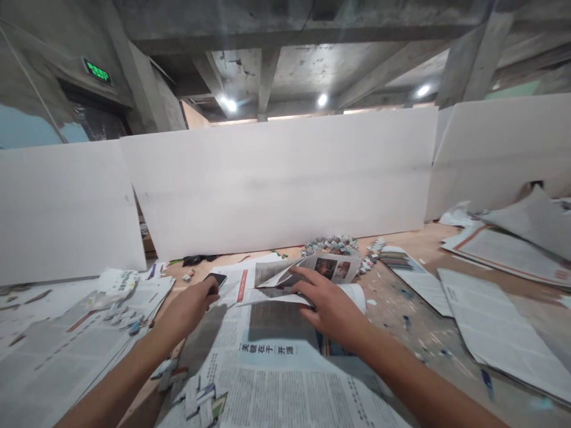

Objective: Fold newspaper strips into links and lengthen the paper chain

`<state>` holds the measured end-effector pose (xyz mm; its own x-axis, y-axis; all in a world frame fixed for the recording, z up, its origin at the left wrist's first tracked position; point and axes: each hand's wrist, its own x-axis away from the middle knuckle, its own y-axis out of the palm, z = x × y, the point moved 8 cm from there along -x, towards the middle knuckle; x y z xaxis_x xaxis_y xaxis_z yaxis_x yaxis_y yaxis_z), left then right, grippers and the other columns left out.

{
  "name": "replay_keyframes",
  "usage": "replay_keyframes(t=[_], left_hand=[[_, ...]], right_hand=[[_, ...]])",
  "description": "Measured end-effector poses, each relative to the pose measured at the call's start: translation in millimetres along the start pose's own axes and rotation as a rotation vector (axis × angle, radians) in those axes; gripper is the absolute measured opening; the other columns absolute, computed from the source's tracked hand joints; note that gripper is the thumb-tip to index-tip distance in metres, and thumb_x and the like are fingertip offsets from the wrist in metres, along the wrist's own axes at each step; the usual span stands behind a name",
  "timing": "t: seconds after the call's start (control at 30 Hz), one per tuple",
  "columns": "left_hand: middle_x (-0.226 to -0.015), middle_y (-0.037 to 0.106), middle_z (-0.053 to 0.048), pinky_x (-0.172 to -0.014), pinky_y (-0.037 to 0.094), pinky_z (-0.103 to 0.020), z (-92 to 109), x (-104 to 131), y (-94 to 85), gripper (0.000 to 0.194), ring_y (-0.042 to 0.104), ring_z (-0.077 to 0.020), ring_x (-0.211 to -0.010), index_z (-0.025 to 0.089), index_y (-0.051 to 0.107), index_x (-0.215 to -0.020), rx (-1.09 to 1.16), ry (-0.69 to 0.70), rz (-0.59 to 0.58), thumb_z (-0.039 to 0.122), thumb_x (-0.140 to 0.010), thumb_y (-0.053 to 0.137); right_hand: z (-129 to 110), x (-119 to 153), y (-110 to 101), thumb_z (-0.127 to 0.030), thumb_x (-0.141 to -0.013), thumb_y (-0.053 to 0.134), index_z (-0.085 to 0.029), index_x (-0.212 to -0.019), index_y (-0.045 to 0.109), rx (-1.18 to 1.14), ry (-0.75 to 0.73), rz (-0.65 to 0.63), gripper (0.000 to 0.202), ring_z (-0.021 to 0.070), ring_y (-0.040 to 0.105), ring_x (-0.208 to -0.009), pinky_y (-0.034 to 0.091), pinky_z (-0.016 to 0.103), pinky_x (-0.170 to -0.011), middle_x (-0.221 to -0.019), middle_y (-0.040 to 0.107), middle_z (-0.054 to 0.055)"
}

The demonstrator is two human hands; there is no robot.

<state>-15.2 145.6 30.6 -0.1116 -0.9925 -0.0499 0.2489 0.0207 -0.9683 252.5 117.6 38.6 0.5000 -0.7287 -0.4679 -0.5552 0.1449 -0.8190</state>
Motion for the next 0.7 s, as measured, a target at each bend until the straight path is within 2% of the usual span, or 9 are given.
replay_keyframes(t=[0.2, 0.33, 0.43, 0.53, 0.6, 0.7], left_hand=[[-0.087, 0.070, -0.002, -0.070, 0.047, -0.027, 47, 27, -38.8, 0.021, 0.066, -0.0196, -0.078, 0.024, 0.059, -0.095, 0.340, 0.194, 0.169, 0.036, -0.096, 0.042], [-0.100, 0.071, -0.004, -0.074, 0.048, -0.027, 65, 37, -43.3, 0.026, 0.065, -0.0202, -0.085, 0.025, 0.063, -0.103, 0.451, 0.219, 0.248, 0.040, -0.095, 0.044], [-0.104, 0.071, -0.005, -0.074, 0.049, -0.026, 63, 38, -33.8, 0.028, 0.065, -0.0213, -0.089, 0.024, 0.061, -0.109, 0.520, 0.181, 0.273, 0.042, -0.095, 0.044], [-0.106, 0.070, -0.006, -0.077, 0.049, -0.027, 60, 36, -12.7, 0.029, 0.065, -0.0218, -0.093, 0.023, 0.059, -0.110, 0.528, 0.198, 0.254, 0.039, -0.098, 0.039], [-0.111, 0.069, -0.008, -0.084, 0.047, -0.029, 59, 36, 5.8, 0.029, 0.064, -0.0226, -0.098, 0.022, 0.058, -0.113, 0.512, 0.220, 0.216, 0.036, -0.098, 0.038], [-0.119, 0.067, -0.008, -0.091, 0.044, -0.030, 64, 37, 35.1, 0.029, 0.062, -0.0236, -0.108, 0.024, 0.057, -0.117, 0.494, 0.283, 0.080, 0.033, -0.099, 0.036]], right_hand=[[-4, 2, 4, -0.007, -0.079, 0.055, -0.023, -0.106, 0.064, -0.004, -0.021, -0.023, 0.033, 0.0259, 0.049, -0.130, 0.044, 0.042, -0.104, -0.146, 0.046, 0.010], [-4, 3, 5, -0.007, -0.078, 0.054, -0.022, -0.106, 0.065, 0.009, -0.025, -0.023, 0.034, 0.0260, 0.050, -0.129, 0.043, 0.043, -0.104, -0.143, 0.050, 0.011], [4, -1, -2, -0.009, -0.080, 0.053, -0.022, -0.109, 0.065, 0.031, 0.020, 0.049, 0.034, 0.0261, 0.053, -0.125, 0.043, 0.044, -0.103, -0.137, 0.056, 0.012], [21, -14, -10, -0.014, -0.086, 0.050, -0.019, -0.112, 0.065, 0.117, 0.090, 0.106, 0.030, 0.0270, 0.058, -0.116, 0.045, 0.043, -0.099, -0.125, 0.063, 0.012], [36, -30, -9, -0.015, -0.088, 0.049, -0.018, -0.107, 0.066, 0.201, 0.140, 0.050, 0.026, 0.0261, 0.061, -0.108, 0.047, 0.039, -0.092, -0.115, 0.067, 0.012], [56, -58, -7, -0.016, -0.087, 0.053, -0.017, -0.099, 0.067, 0.253, 0.169, -0.012, 0.018, 0.0241, 0.063, -0.098, 0.046, 0.033, -0.087, -0.105, 0.068, 0.010]])
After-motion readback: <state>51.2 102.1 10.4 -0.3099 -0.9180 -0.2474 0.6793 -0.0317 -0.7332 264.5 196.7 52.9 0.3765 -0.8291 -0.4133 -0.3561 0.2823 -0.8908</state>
